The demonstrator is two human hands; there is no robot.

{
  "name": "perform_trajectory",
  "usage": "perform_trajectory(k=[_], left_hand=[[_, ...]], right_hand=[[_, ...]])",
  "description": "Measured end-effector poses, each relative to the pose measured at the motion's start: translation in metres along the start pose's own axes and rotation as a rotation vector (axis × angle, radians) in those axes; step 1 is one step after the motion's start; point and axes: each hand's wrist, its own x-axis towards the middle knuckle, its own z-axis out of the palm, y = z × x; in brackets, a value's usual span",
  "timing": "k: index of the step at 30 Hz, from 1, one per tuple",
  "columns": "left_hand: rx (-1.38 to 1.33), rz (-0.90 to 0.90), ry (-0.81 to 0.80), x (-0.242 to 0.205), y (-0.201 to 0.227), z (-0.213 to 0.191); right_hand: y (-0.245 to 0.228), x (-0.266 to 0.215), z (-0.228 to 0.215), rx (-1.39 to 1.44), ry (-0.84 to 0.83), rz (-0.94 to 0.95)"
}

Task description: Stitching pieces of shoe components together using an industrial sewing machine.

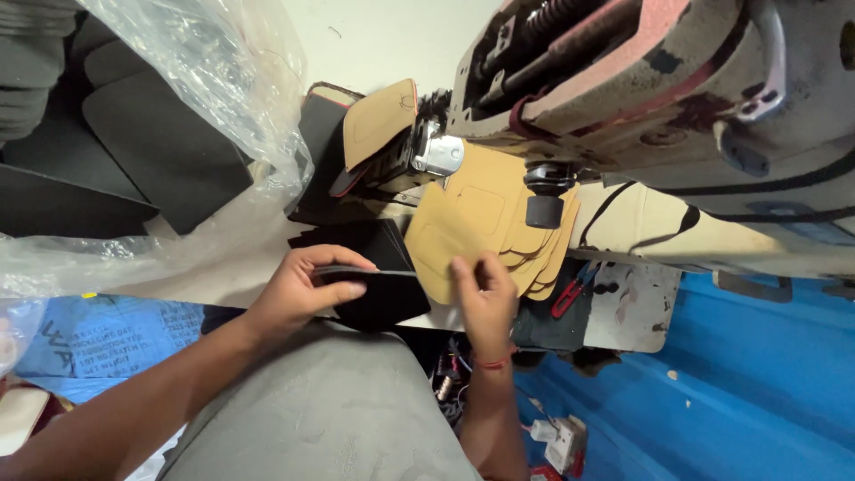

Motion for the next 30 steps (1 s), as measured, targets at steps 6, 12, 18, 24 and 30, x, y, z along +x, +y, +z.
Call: perform_trajectory(k=[6,12,18,24,30], left_hand=[[-0.319,0.084,0.144,0.013,0.035,0.013],[-0.226,0.097,0.119,0.021,0.049,0.022],[-0.519,-0.064,0.098,0.019,0.065,0.028],[-0.368,0.085,0.063,0.015,0.05,0.022],[-0.335,0.059,0.125,0.016,0.047,0.021]], right_hand=[[-0.093,0.003,-0.05,0.824,0.185,-0.054],[-0.09,-0.029,-0.015,0.767,-0.256,0.017],[-0.112,-0.031,0.021,0.691,-0.249,0.084],[-0.113,-0.023,0.024,0.726,-0.205,0.021],[-0.11,-0.025,0.034,0.699,-0.143,0.017]])
